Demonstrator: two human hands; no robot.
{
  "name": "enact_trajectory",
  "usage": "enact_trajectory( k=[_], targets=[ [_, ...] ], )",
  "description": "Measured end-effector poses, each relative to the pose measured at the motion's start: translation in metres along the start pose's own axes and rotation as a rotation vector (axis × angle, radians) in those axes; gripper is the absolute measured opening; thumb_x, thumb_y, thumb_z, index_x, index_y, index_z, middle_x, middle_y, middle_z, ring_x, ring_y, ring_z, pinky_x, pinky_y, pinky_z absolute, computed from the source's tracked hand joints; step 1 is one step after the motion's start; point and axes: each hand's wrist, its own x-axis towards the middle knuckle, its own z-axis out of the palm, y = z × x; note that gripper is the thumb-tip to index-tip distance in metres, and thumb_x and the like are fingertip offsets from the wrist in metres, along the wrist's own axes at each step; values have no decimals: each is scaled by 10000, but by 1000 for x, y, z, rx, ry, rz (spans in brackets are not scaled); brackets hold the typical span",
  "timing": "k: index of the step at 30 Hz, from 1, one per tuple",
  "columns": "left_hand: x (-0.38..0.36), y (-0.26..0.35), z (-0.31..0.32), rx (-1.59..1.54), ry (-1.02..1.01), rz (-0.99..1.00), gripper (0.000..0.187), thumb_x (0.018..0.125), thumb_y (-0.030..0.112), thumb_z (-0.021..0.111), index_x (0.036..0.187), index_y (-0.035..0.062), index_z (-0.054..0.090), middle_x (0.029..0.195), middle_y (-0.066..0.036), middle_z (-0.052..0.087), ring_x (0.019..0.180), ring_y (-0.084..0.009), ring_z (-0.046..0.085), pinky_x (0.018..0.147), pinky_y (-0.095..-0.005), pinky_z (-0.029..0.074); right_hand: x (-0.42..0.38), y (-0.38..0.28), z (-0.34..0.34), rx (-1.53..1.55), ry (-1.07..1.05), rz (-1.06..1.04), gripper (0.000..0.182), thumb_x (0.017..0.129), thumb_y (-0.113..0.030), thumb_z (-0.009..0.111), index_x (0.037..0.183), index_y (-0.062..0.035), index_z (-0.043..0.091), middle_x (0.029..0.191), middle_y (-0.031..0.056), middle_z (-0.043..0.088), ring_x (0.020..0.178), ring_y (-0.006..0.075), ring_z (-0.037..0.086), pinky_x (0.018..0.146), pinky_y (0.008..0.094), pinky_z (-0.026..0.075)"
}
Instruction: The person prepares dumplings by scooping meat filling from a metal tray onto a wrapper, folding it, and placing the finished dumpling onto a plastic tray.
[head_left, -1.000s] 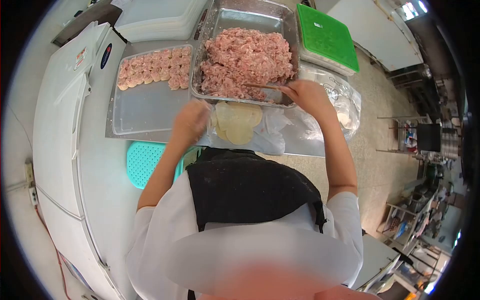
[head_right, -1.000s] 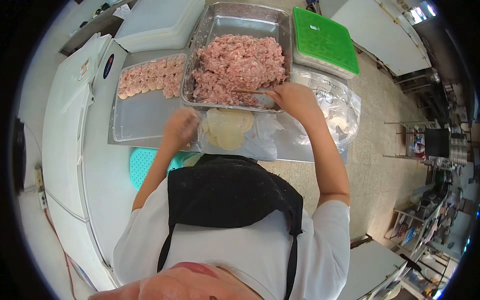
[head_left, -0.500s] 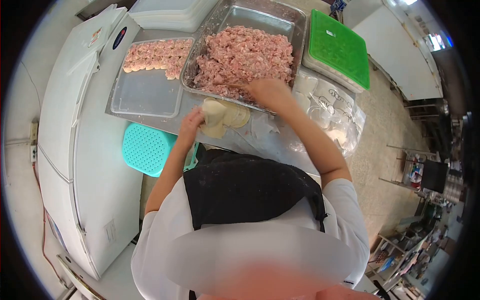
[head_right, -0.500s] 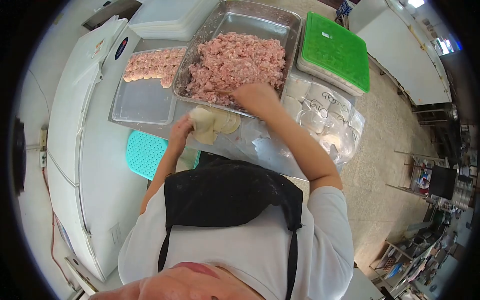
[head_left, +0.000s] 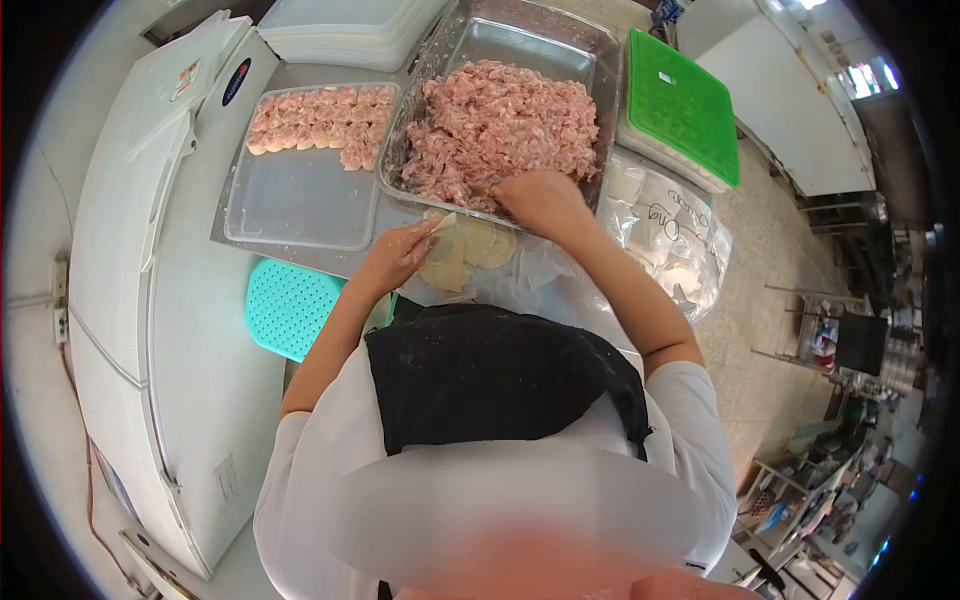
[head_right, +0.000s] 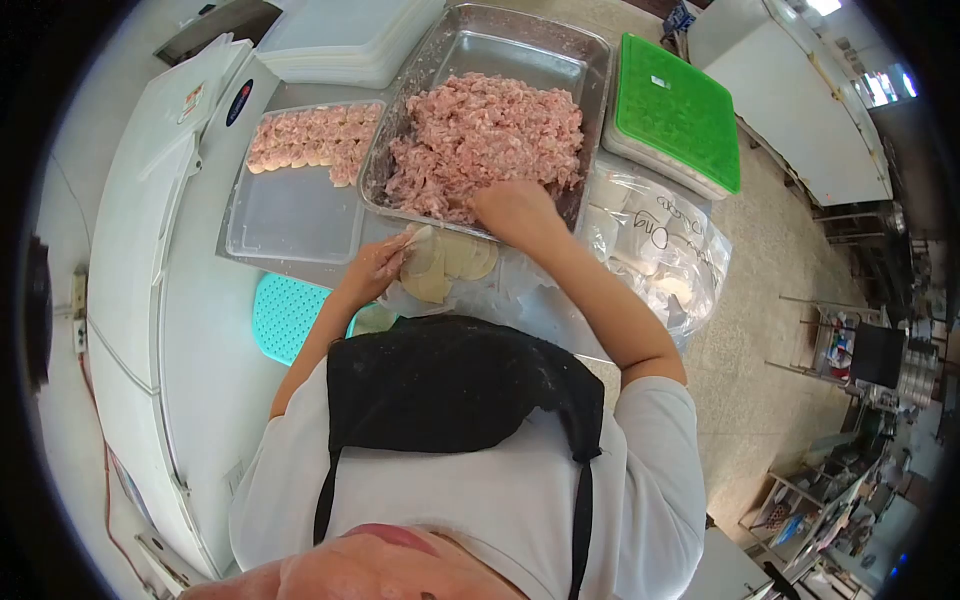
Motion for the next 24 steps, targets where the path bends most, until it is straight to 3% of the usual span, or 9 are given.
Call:
enact_trajectory(
  k=[3, 6, 11, 13, 14, 16, 19, 23, 24],
  targets=[
    [11, -10, -5, -111, 73, 192, 373, 907, 259, 582, 1187, 12, 582, 1073, -204, 646, 964, -372, 620, 836, -389, 489, 0, -11, 15, 61, 32, -14, 320, 918, -290, 495, 773, -55, 657, 767, 160, 661, 762, 339, 648, 669, 447, 511],
    [20, -9, -17, -187, 4, -3, 336, 925, 217, 561, 1193, 15, 580, 1080, -141, 657, 946, -254, 635, 850, -328, 475, -2, -13, 13, 264, 33, 38, 340, 934, -304, 495, 823, -26, 657, 796, 181, 662, 762, 353, 641, 672, 431, 507],
    [45, -15, -31, -447, -59, 64, 339, 926, 214, 564, 1202, 17, 577, 1081, -105, 658, 990, -221, 634, 850, -338, 489, -11, 2, 12, 652, 37, 144, 316, 944, -291, 529, 977, -9, 668, 814, 182, 668, 728, 298, 642, 681, 357, 497],
    [60, -4, -35, -592, -69, 58, 348, 920, 194, 573, 1222, 21, 566, 1079, -101, 652, 1001, -225, 639, 852, -342, 497, -17, -5, -2, 813, 324, 284, 284, 934, -265, 578, 1043, -20, 673, 801, 138, 681, 705, 196, 620, 688, 303, 481],
    [69, 11, -37, -942, 5, -67, 365, 926, 181, 555, 1253, 20, 534, 1126, -110, 627, 1029, -243, 627, 873, -356, 500, -19, -9, -11, 810, 328, 295, 284, 934, -265, 578, 1043, -20, 673, 801, 138, 681, 705, 196, 620, 688, 303, 481],
    [83, 33, -43, -1286, 72, -201, 383, 933, 168, 537, 1284, 19, 502, 1173, -120, 601, 1057, -260, 615, 894, -370, 503, -21, -17, -25, 955, 446, 396, 256, 952, -236, 577, 1036, -23, 691, 665, -49, 521, 603, 50, 441, 525, 229, 361],
    [107, 50, -46, -1543, 71, -197, 419, 952, 182, 509, 1331, 23, 429, 1258, -143, 535, 1132, -281, 567, 947, -412, 484, -23, -17, -28, 1059, 477, 394, 289, 942, -259, 586, 1069, -15, 674, 876, 75, 692, 773, 110, 580, 717, 262, 464],
    [116, 83, -51, -1751, 115, -67, 449, 1000, 307, 378, 1322, -5, 406, 1277, -176, 504, 1190, -301, 512, 1015, -452, 415, -15, -26, -22, 1048, 559, 343, 267, 931, -231, 593, 1079, -23, 670, 897, 97, 683, 782, 166, 611, 734, 279, 472],
    [115, 91, -52, -1796, 112, 47, 508, 1008, 348, 326, 1327, -44, 380, 1295, -197, 486, 1209, -316, 489, 1046, -471, 384, -7, -26, -11, 757, 682, 200, 249, 928, -221, 590, 1074, -37, 673, 848, 85, 660, 728, 189, 610, 656, 301, 464]
  ],
)
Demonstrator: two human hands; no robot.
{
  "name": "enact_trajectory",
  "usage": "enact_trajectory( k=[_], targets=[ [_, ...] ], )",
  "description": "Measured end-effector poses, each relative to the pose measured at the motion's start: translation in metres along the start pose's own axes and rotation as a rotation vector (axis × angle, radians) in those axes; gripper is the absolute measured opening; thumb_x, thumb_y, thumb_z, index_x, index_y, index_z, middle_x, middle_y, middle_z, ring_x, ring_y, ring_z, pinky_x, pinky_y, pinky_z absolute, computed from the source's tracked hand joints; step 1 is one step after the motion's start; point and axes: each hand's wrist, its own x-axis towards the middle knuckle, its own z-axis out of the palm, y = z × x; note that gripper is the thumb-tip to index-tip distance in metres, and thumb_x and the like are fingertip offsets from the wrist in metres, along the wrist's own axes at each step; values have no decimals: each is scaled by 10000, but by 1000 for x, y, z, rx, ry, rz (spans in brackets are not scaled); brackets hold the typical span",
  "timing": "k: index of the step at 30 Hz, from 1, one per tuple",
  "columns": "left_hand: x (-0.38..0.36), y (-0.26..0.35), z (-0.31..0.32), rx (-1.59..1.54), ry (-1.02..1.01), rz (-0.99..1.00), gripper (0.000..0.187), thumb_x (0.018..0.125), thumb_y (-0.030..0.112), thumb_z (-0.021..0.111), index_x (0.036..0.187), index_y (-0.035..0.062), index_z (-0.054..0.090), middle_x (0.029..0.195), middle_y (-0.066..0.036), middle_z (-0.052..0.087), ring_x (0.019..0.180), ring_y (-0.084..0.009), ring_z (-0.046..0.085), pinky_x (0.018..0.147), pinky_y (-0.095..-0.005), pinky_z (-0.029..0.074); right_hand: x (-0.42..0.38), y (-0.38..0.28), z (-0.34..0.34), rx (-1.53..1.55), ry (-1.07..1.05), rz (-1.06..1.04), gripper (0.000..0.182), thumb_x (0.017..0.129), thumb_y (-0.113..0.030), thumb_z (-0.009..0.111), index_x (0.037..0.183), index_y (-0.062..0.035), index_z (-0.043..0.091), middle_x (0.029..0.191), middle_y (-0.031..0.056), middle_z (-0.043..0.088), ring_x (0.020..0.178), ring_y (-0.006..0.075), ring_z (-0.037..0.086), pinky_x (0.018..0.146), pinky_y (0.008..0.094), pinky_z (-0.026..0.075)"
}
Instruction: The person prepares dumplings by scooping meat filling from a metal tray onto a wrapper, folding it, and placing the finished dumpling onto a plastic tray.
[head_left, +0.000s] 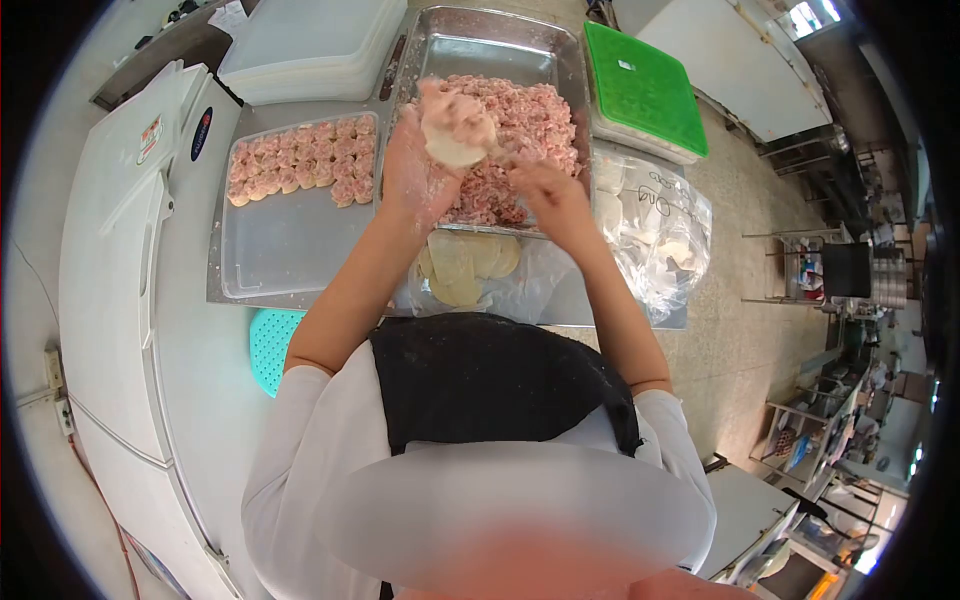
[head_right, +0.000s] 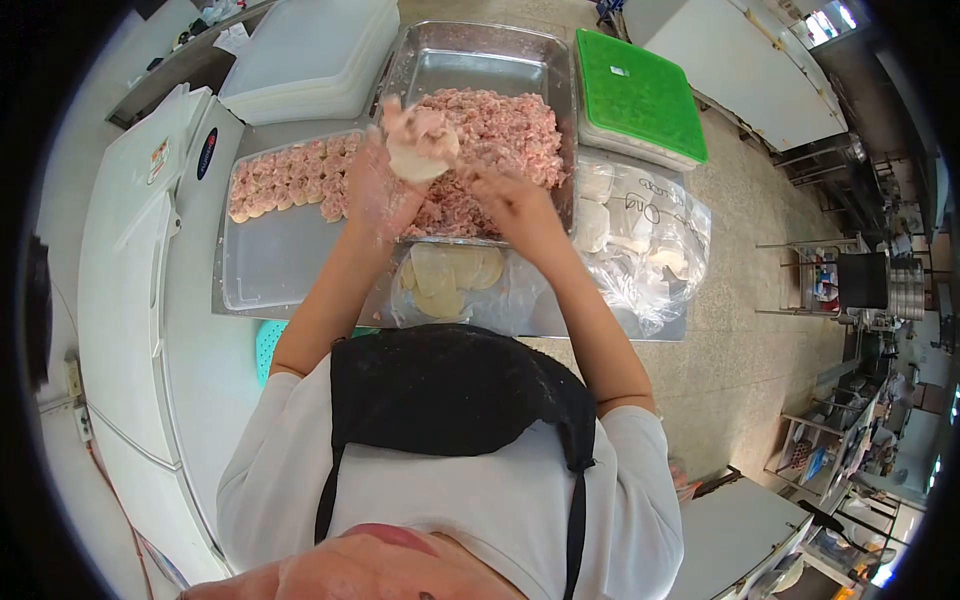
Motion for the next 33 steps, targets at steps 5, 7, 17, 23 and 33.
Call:
enact_trajectory(
  k=[5, 7, 17, 23, 33],
  targets=[
    [9, -11, -23, -73, 192, -44, 639, 965, 549, 306, 1183, -28, 470, 1121, -166, 536, 1052, -287, 527, 966, -451, 411, -7, -4, -33, -436, -217, -68, 260, 912, -215, 580, 1118, -68, 643, 889, 146, 639, 815, 344, 623, 694, 423, 497],
    [29, -25, -79, -83, 241, 11, 668, 948, 606, 307, 1068, -12, 530, 950, -133, 587, 907, -255, 568, 881, -421, 452, -6, -18, -59, -726, -460, 29, 282, 921, -251, 557, 1138, -82, 617, 860, 142, 626, 799, 356, 611, 700, 445, 493],
    [3, -50, 8, 99, 316, 79, 700, 943, 577, 340, 1267, -24, 493, 1214, -158, 566, 1168, -320, 504, 1003, -517, 387, 5, -24, -101, -807, -470, -134, 233, 927, -261, 535, 1042, -75, 617, 830, 128, 610, 761, 333, 612, 611, 421, 493],
    [8, -55, 1, 49, 273, 127, 587, 929, 405, 481, 1325, -22, 414, 1219, -174, 563, 1116, -300, 553, 984, -524, 411, 12, 29, -118, -459, -401, -267, 258, 927, -238, 553, 1068, -33, 621, 813, 120, 623, 807, 314, 623, 684, 425, 494],
    [-12, -32, 48, 1719, -269, 416, 588, 751, 137, 722, 1287, 50, 495, 1161, -97, 616, 1015, -224, 607, 914, -354, 469, 26, 24, -163, 146, -670, 77, 335, 966, -269, 532, 1132, 7, 626, 921, 109, 697, 817, 180, 633, 760, 299, 490]
  ],
)
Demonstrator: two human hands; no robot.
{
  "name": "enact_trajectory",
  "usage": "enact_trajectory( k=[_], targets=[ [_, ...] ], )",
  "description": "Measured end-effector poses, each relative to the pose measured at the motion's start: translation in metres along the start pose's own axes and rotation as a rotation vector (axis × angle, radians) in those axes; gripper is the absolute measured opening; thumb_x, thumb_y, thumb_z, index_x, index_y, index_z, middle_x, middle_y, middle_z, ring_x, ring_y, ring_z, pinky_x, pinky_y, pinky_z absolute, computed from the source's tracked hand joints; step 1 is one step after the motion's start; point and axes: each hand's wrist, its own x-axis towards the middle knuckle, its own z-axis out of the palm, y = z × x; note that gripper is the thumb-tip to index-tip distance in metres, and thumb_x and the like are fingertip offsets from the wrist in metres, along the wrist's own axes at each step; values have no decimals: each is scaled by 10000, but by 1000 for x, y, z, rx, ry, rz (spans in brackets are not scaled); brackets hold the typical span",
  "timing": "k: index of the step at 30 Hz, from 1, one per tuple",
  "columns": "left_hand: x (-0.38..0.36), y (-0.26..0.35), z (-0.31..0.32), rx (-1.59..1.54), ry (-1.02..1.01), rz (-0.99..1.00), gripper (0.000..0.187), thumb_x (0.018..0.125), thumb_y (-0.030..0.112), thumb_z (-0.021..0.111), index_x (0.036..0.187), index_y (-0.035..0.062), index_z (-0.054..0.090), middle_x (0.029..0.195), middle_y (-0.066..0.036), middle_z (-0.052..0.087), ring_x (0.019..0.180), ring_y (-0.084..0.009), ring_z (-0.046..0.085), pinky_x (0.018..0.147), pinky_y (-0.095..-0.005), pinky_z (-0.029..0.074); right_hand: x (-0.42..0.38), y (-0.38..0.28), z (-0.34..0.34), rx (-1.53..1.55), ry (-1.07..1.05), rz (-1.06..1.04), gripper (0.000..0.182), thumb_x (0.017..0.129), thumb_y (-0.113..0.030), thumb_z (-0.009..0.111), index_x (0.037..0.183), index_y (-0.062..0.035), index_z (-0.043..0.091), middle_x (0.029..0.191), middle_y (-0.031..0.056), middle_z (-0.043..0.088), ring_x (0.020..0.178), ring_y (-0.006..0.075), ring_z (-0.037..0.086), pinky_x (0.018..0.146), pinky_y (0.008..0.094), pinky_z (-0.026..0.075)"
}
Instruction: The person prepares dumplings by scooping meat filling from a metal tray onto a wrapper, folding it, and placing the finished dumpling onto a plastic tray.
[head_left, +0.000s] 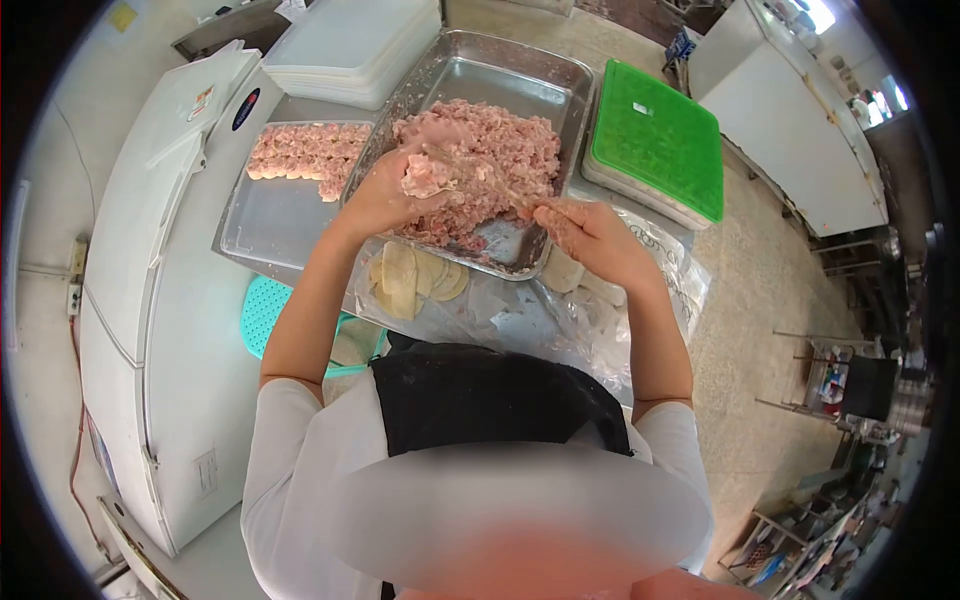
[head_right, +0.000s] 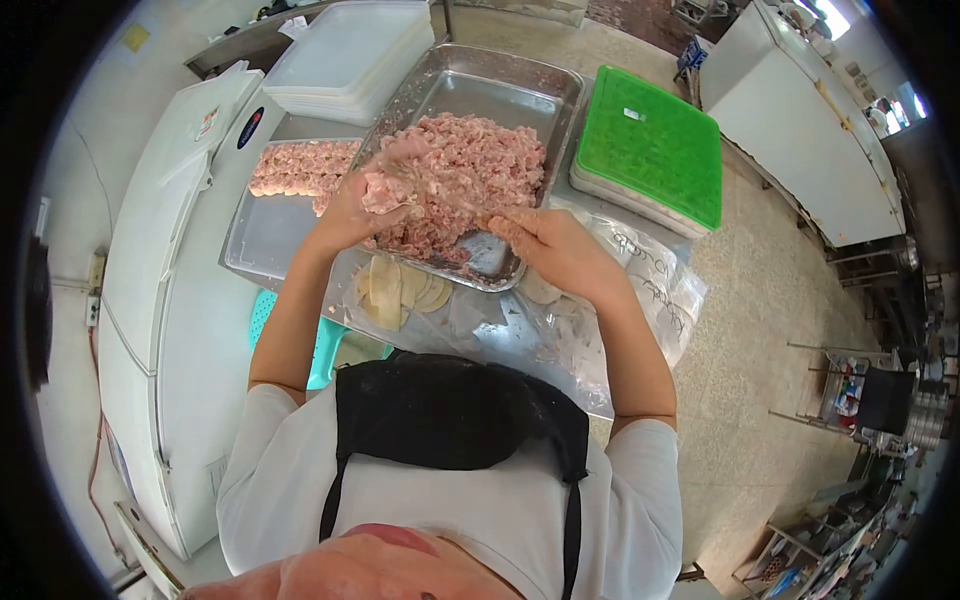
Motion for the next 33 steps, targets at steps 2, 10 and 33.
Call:
enact_trajectory(
  k=[2, 10, 33],
  targets=[
    [2, 18, -9, -22, -141, -50, 510, 733, 153, 739, 1201, 35, 571, 1098, -90, 644, 994, -210, 612, 894, -343, 473, 5, 7, 9, -107, 70, -168, 335, 953, -262, 552, 1131, 13, 622, 957, 142, 693, 815, 215, 645, 754, 308, 492],
    [-5, -9, 0, -95, -327, -287, 464, 735, 269, 763, 1102, 21, 625, 1090, -134, 644, 1021, -271, 603, 912, -382, 455, 34, 55, 4, -107, 70, -206, 312, 921, -234, 589, 1121, 2, 632, 1022, 178, 671, 900, 284, 647, 797, 327, 494],
    [-18, -61, 2, 101, -71, -295, 537, 767, 252, 713, 1235, 68, 523, 1175, -97, 608, 1111, -256, 569, 935, -382, 433, 17, 59, 12, -728, 241, 6, 298, 927, -281, 542, 1123, -82, 647, 895, 142, 653, 786, 318, 634, 673, 380, 504]
  ],
)
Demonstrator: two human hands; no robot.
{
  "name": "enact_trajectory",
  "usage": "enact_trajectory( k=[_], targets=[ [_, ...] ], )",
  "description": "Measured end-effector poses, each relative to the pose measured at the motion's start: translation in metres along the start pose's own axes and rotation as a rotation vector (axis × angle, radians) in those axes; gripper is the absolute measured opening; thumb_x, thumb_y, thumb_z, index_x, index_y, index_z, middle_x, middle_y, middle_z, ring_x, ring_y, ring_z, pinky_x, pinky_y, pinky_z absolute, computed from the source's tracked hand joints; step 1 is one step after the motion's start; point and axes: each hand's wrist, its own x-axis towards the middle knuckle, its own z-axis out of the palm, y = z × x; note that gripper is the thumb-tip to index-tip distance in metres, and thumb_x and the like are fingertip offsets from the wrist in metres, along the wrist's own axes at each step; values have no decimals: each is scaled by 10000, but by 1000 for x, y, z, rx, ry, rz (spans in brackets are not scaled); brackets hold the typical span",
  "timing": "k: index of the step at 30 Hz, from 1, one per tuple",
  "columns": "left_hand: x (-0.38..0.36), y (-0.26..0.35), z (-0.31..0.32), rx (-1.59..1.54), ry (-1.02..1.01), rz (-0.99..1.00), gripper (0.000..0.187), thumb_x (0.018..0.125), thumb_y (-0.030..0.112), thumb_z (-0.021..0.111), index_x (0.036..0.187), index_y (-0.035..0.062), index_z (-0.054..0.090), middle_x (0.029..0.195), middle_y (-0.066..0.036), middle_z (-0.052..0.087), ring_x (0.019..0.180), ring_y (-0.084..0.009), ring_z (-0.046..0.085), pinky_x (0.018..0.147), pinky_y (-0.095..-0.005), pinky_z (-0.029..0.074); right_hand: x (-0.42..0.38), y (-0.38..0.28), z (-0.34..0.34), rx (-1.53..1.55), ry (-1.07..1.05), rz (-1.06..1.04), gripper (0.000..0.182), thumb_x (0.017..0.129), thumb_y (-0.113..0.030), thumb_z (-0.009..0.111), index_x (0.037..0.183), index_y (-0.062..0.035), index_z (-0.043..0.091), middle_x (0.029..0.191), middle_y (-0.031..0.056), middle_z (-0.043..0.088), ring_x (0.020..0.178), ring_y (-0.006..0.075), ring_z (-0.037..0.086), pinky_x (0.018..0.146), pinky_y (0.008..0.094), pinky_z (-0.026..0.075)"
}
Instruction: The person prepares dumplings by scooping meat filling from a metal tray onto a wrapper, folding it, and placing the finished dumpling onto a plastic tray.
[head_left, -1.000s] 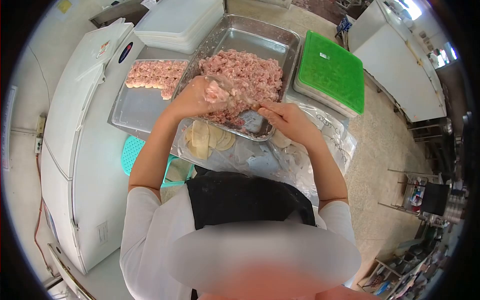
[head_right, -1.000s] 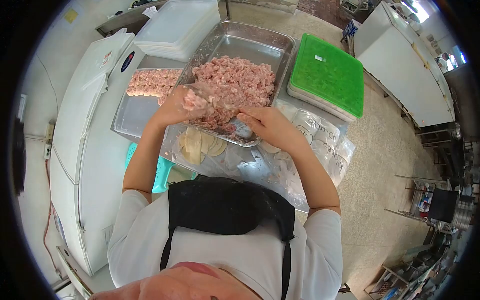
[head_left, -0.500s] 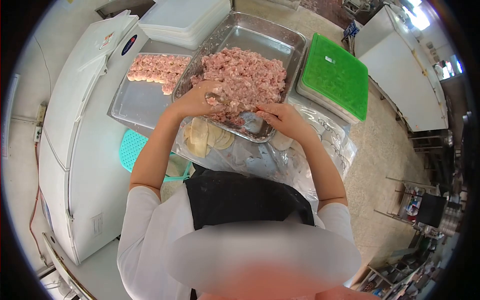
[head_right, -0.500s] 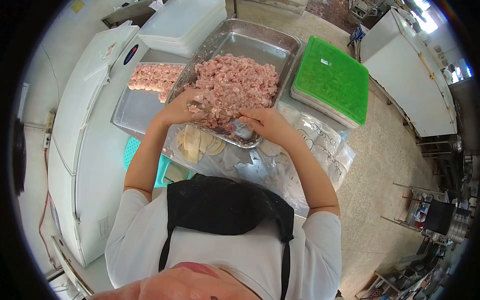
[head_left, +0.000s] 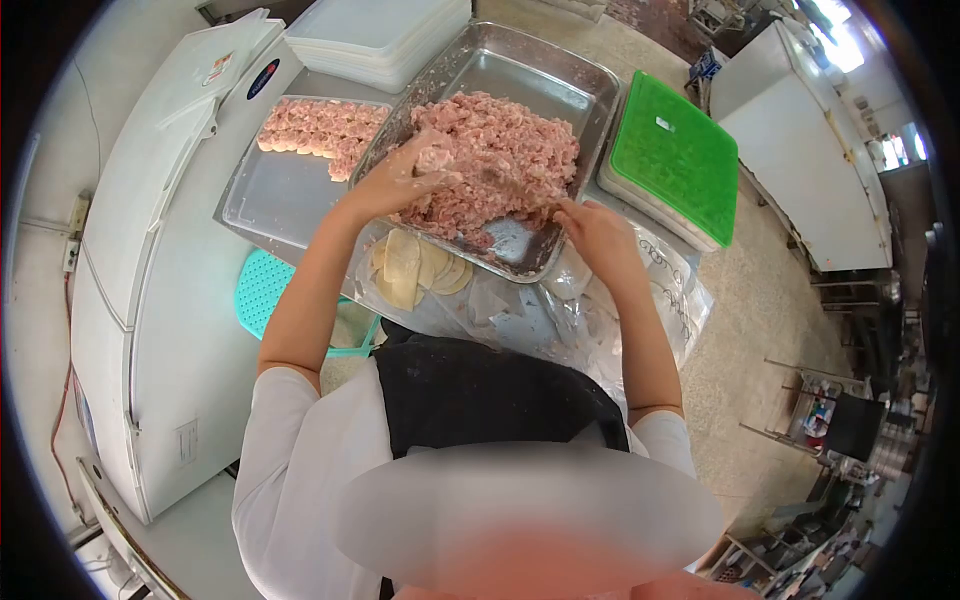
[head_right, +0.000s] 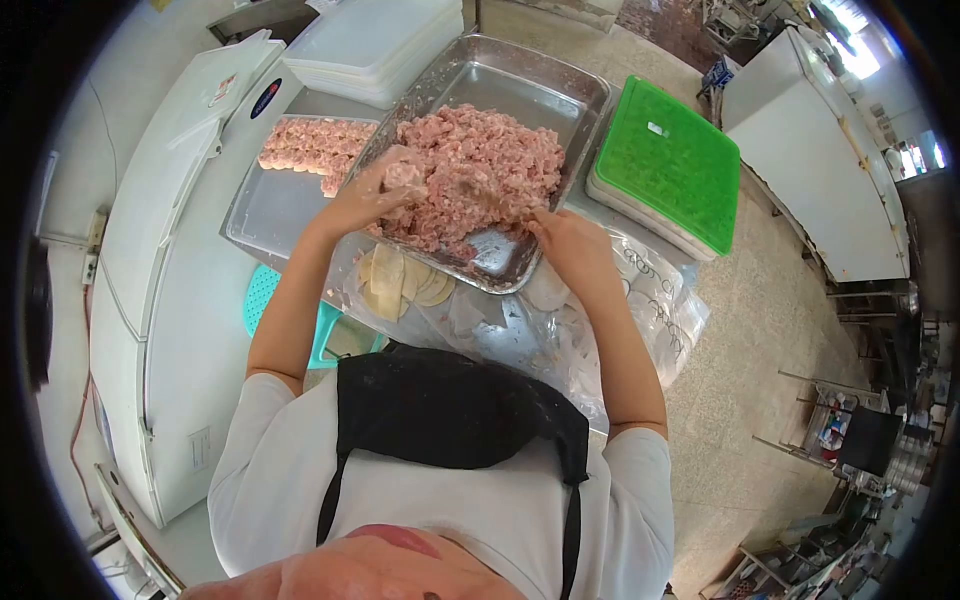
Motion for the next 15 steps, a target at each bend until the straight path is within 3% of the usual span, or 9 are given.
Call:
enact_trajectory(
  k=[2, 4, 5, 7, 9, 11, 13, 15],
  targets=[
    [-1, 30, -13, -82, -5, 84, 563, 754, 233, 722, 1249, 83, 499, 1185, -92, 596, 1120, -261, 558, 939, -389, 427, -5, -5, -23, 58, 35, 17, 301, 929, -274, 549, 1118, -63, 650, 917, 154, 662, 799, 300, 645, 697, 358, 510],
    [-4, 41, -15, -56, 107, 324, 468, 730, 194, 739, 1149, 90, 556, 1138, -66, 597, 1064, -237, 572, 906, -378, 441, -13, -15, -35, 685, -11, -93, 300, 930, -255, 571, 1115, -33, 652, 960, 170, 671, 828, 238, 657, 745, 313, 498],
    [-3, 40, -15, -62, 105, 331, 468, 730, 194, 739, 1149, 90, 556, 1138, -66, 597, 1064, -237, 572, 906, -378, 441, -13, -24, -30, 678, -8, -88, 300, 930, -255, 571, 1115, -33, 652, 960, 170, 671, 828, 238, 657, 745, 313, 498],
    [1, 37, -16, -44, -252, 410, 402, 712, 169, 746, 1074, 80, 597, 1101, -65, 604, 998, -234, 576, 867, -365, 454, -13, -45, -11, 596, -172, -68, 295, 938, -264, 558, 1111, -47, 658, 1037, 183, 662, 914, 266, 666, 801, 320, 493],
    [0, 23, -7, 41, -200, 377, 366, 715, 168, 746, 1037, 66, 606, 1062, -68, 608, 978, -239, 577, 854, -357, 458, -9, -40, -8, 567, -161, -104, 286, 932, -268, 559, 1086, -50, 663, 989, 167, 666, 880, 299, 657, 773, 352, 501],
    [1, 6, -4, 135, -141, 346, 331, 718, 168, 746, 1000, 53, 616, 1023, -70, 612, 957, -244, 578, 841, -350, 462, -8, -43, -34, 255, 0, -170, 280, 910, -257, 604, 1083, -43, 656, 924, 158, 669, 786, 296, 640, 716, 348, 501],
    [0, -9, -10, -116, -144, 190, 386, 725, 193, 756, 1042, 36, 600, 1024, -90, 610, 957, -257, 576, 850, -351, 459, -19, -78, -33, 161, 53, -114, 277, 902, -256, 609, 1076, -46, 661, 910, 157, 665, 786, 319, 630, 710, 362, 501],
    [3, -11, -14, -96, -143, 269, 447, 726, 206, 761, 1094, 23, 586, 1078, -98, 610, 970, -257, 580, 859, -351, 457, -23, -93, -35, 67, 101, -62, 273, 895, -255, 614, 1069, -50, 666, 897, 156, 661, 786, 342, 620, 705, 376, 500]
  ],
)
